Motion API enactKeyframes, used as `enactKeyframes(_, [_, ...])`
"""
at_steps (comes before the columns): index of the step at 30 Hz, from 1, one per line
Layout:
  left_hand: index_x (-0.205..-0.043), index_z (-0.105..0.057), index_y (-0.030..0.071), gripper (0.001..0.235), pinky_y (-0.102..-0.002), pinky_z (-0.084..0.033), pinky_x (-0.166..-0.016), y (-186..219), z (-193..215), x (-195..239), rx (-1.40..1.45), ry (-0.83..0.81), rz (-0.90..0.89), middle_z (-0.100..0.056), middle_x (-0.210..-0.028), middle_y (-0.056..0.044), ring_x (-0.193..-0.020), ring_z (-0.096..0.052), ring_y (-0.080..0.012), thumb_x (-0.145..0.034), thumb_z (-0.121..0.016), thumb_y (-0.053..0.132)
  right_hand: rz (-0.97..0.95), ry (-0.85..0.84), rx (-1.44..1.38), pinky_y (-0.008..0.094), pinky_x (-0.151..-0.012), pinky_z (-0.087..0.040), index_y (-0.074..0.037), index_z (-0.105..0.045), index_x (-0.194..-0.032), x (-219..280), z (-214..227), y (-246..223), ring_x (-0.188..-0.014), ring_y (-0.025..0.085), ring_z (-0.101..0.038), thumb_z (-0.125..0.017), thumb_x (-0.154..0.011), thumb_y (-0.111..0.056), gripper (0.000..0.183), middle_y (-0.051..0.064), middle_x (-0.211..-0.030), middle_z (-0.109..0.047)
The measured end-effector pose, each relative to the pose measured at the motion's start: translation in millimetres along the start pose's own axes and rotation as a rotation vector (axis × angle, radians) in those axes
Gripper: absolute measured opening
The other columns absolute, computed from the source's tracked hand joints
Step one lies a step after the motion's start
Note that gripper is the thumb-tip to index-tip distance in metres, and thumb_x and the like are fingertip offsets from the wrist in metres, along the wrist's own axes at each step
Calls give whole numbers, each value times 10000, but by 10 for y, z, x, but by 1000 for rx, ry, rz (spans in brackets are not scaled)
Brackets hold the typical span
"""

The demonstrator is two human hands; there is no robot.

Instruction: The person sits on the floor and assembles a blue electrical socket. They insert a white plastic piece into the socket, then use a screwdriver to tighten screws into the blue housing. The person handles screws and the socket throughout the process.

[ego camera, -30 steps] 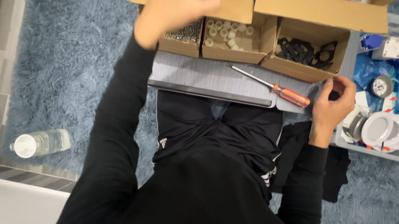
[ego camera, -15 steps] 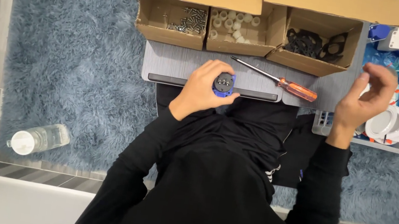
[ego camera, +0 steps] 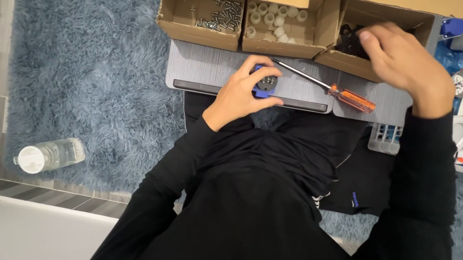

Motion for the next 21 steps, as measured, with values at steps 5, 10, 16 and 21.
enactKeyframes(5, [-1458,-613,160,535,-476,-558,-1195,-9,46,2,157,-89,-42,-514,-1435,-104,-1325,-631,-307,-989,-869,177,-349,-197,-1,575,-1059,-409,-14,-592,-1520,-175,62,-37,-1371,494,-550,-216,-1144,-427,673,271,-1500,-629])
enactKeyframes(10, [-1488,-601,155,558,-479,-539,-1171,-17,58,-14,131,-113,-21,-538,-1455,-103,-1359,-618,-313,-997,-861,204,-334,-168,56,596,-948,-463,28,-693,-1335,-289,-23,205,-1245,533,-614,-342,-1203,-471,625,315,-1335,-714])
enactKeyframes(16, [-1501,-591,140,566,-475,-562,-1154,-26,48,-13,101,-102,-15,-564,-1458,-104,-1354,-633,-312,-1015,-850,269,-213,-119,157,527,-961,-534,-41,-708,-1469,-488,-318,728,-1221,449,-673,-801,-1001,-331,558,184,-1238,-793])
enactKeyframes(21, [-1500,-596,137,562,-464,-572,-1136,-33,39,-27,88,-101,15,-578,-1460,-99,-1344,-647,-306,-1016,-841,286,-180,-48,162,505,-861,-567,-42,-776,-1382,-402,-278,643,-1007,398,-736,-827,-991,-135,405,135,-980,-827])
Point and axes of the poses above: each hand's wrist, its own x-axis away from the middle knuckle, its own z-axis out of the back of the hand, y = z × x, the point moved 3 cm from there along -x, towards the middle knuckle
